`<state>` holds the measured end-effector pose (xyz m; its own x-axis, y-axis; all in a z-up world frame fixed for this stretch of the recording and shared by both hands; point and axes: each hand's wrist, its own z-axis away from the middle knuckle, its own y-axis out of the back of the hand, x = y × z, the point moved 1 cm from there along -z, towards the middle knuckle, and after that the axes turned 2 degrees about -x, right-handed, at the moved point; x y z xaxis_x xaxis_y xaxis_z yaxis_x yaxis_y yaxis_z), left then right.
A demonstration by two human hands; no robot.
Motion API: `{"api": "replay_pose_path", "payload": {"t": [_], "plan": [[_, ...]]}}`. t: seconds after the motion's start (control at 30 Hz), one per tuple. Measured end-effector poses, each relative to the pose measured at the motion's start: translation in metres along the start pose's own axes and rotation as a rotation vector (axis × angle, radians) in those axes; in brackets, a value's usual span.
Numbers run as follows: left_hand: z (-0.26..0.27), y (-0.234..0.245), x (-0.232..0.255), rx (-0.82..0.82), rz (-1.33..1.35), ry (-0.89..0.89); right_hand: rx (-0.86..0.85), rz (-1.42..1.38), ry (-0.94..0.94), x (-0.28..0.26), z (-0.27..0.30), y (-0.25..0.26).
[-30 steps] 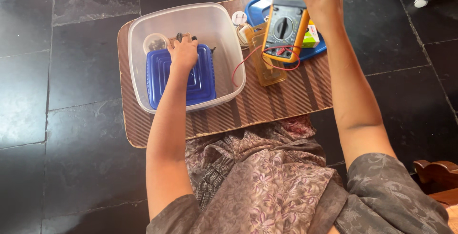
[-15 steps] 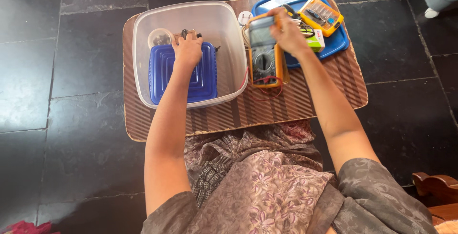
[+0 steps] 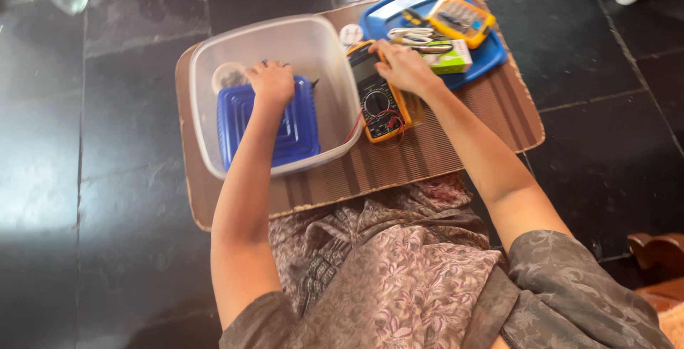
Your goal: The person opens a plastic container and removes various items including a multimeter, wires, and small tools, placing them onto a blue tray. They then handle the multimeter and its probes, adjusting the dial and connecting the leads.
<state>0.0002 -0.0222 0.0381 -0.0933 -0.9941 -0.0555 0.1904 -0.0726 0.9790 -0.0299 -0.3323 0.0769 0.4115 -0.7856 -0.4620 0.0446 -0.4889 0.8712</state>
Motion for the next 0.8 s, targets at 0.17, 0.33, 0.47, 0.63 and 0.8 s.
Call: {"api": "replay_pose_path", "payload": {"t": [0.17,0.33,0.47,0.63,0.8], "plan": [[0.001,0.045,0.064,0.493,0.093,-0.028,0.117,0.002,0.041,0.005,0.022,0.022],[0.023,0.088,0.155,0.824,0.06,-0.273,0.246,-0.067,0.046,0.013,0.045,0.055],[0.049,0.111,0.213,0.709,0.154,-0.478,0.294,-0.013,-0.004,0.02,0.074,0.093],[0.062,0.137,0.286,0.754,0.208,-0.645,0.356,-0.106,-0.135,0.034,0.114,0.145],[0.074,0.139,0.325,0.77,0.117,-0.72,0.484,0.01,-0.098,0.048,0.144,0.17]]}}
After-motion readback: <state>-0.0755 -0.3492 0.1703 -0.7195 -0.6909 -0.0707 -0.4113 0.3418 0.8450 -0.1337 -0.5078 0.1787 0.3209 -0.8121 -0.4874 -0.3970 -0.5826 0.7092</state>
